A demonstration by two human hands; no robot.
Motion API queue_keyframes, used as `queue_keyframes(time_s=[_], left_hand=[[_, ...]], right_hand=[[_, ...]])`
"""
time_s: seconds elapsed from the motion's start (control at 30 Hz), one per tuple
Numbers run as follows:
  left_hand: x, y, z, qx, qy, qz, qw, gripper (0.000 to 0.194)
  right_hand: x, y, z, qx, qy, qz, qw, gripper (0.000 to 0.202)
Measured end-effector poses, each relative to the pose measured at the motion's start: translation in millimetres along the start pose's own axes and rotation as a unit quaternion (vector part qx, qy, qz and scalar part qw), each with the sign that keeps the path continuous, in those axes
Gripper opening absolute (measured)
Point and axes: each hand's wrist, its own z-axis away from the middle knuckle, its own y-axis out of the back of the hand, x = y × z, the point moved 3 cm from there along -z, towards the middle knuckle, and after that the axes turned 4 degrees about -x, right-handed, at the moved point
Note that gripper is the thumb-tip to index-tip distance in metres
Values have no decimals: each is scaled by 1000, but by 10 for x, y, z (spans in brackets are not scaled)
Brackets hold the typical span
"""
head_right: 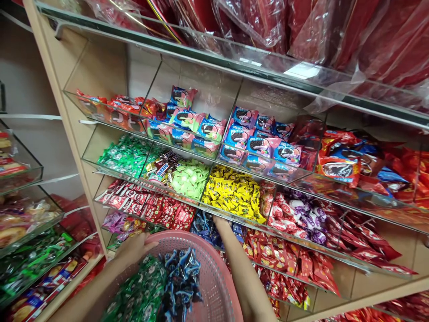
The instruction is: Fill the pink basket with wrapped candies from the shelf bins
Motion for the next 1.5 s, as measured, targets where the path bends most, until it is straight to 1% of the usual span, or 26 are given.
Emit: queue_keyframes(time_s=[0.1, 0.23, 0.3, 0.37, 0.47, 0.53, 0.63, 0.7, 0.77, 0.83, 0.9, 0.93, 0.97, 1.0, 1.07, 1.13, 1.2, 1.37, 1.5], left_hand=[[-16, -19, -12, 2, 0, 3, 1000, 47], [-32, -39, -35, 4, -3, 10, 1000, 49], [-29, -34, -38, 0, -5, 8, 1000, 49], [-19, -18, -32, -4, -6, 3, 1000, 51], [0, 11, -15, -4, -9, 0, 1000, 50], [7, 21, -9, -3, -10, -1, 1000, 48], [2, 16, -18, 1, -12, -1, 1000, 47], [-6, 7, -32, 3, -15, -2, 1000, 47], [-12, 2, -44, 3, -14, -3, 1000, 46], [-13, 4, -48, 2, -14, -2, 1000, 47], [-8, 11, -44, 0, -14, 1, 1000, 48], [-5, 16, -40, -1, -15, 1, 1000, 48], [-2, 20, -35, 0, -14, 1, 1000, 49], [0, 24, -30, 0, -12, 0, 1000, 49], [4, 31, -19, 0, -11, -2, 1000, 50], [12, 40, -6, -6, -12, -1, 1000, 50], [24, 58, 11, -10, -15, 1, 1000, 49], [43, 96, 37, -9, -12, 2, 1000, 45], [28, 76, 14, -4, -19, 1, 1000, 46]], right_hand=[[-19, 74, 57, -9, 2, 23, 1000, 48], [-115, 112, 195, -9, 22, 56, 998, 50], [-192, 91, 303, -4, 56, 85, 995, 48], [-275, 57, 420, 4, 106, 116, 987, 44], [-376, 27, 585, 41, 179, 131, 974, 32], [-426, 31, 687, 81, 218, 123, 965, 25], [-499, 64, 855, 132, 266, 90, 951, 24], [-570, 108, 987, 149, 290, 47, 944, 25], [-659, 168, 1124, 156, 299, -23, 941, 25], [-740, 231, 1245, 162, 267, -132, 941, 22], [-784, 252, 1336, 156, 198, -273, 929, 19], [-790, 230, 1370, 138, 156, -343, 916, 18], [-791, 185, 1399, 105, 117, -405, 901, 18], [-788, 121, 1426, 59, 86, -455, 884, 19], [-773, -20, 1485, -34, 51, -517, 854, 22], [-740, -128, 1545, -88, 39, -540, 836, 23], [-705, -177, 1593, -99, 33, -539, 836, 21], [-682, -153, 1639, -105, 8, -494, 863, 10], [-683, -177, 1645, -99, -2, -464, 880, 8]])
